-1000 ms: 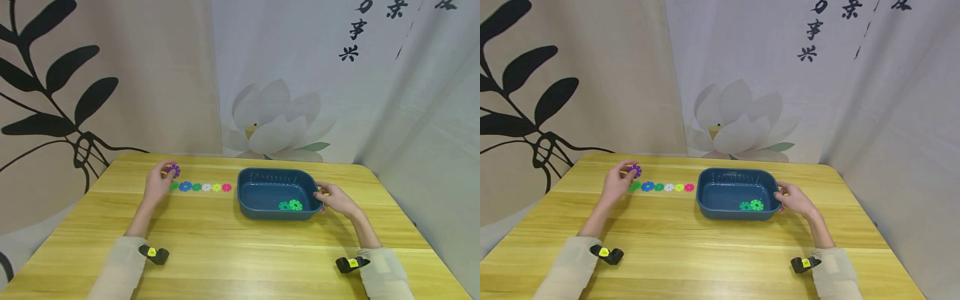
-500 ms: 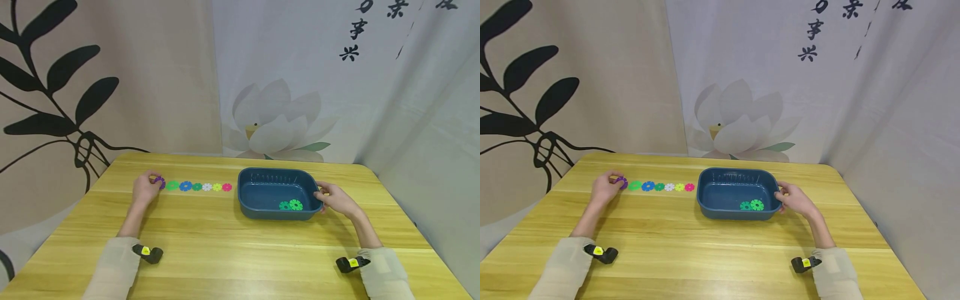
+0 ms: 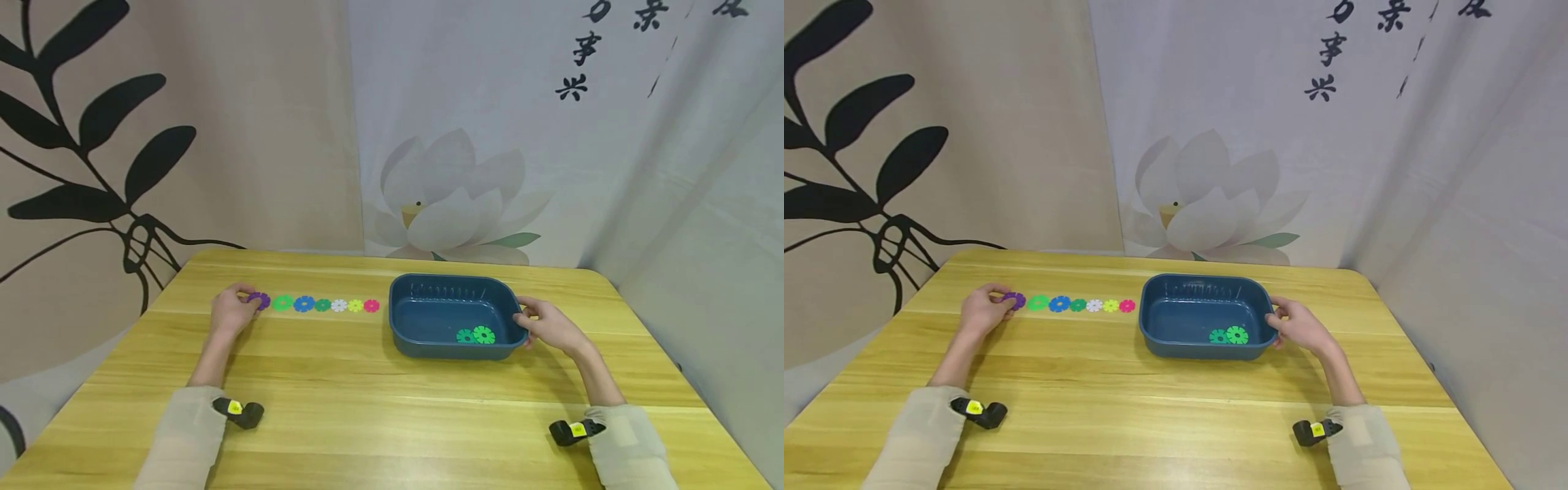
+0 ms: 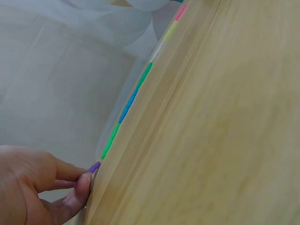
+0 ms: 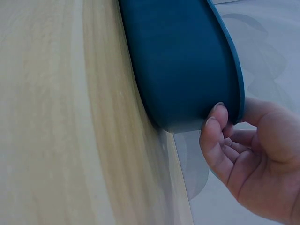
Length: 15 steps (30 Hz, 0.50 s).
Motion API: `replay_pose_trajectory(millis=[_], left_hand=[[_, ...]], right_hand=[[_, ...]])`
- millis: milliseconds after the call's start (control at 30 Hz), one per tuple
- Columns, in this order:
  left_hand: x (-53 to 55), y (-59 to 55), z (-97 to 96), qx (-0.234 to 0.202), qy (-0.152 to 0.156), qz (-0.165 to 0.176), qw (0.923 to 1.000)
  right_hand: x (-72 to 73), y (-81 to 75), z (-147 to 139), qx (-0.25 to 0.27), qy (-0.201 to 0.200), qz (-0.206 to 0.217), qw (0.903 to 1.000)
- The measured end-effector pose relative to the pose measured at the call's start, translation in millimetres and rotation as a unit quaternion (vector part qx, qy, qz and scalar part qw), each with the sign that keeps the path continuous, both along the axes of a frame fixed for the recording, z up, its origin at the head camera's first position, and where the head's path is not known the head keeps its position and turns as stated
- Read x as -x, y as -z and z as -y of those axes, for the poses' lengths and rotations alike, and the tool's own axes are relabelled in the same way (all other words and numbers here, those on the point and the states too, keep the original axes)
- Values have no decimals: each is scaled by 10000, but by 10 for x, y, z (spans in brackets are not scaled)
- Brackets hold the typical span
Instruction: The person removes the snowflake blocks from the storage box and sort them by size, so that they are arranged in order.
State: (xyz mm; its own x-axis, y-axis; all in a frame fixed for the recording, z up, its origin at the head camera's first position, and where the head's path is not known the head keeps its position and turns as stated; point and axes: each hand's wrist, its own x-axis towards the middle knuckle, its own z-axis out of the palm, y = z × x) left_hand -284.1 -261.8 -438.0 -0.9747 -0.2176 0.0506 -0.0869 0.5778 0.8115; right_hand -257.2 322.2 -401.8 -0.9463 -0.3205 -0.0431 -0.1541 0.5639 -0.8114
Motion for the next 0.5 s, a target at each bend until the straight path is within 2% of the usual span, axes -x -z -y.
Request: replay_pose_trajectory(millis=[367,500], left_hand=[[17,-12,15,-232,99,122,9996],[8,-23,15,-182,103,90,9997]], right_hand=[[2,6,-6,3,1,7,10000],[1,7,-8,16,13,22,10000]])
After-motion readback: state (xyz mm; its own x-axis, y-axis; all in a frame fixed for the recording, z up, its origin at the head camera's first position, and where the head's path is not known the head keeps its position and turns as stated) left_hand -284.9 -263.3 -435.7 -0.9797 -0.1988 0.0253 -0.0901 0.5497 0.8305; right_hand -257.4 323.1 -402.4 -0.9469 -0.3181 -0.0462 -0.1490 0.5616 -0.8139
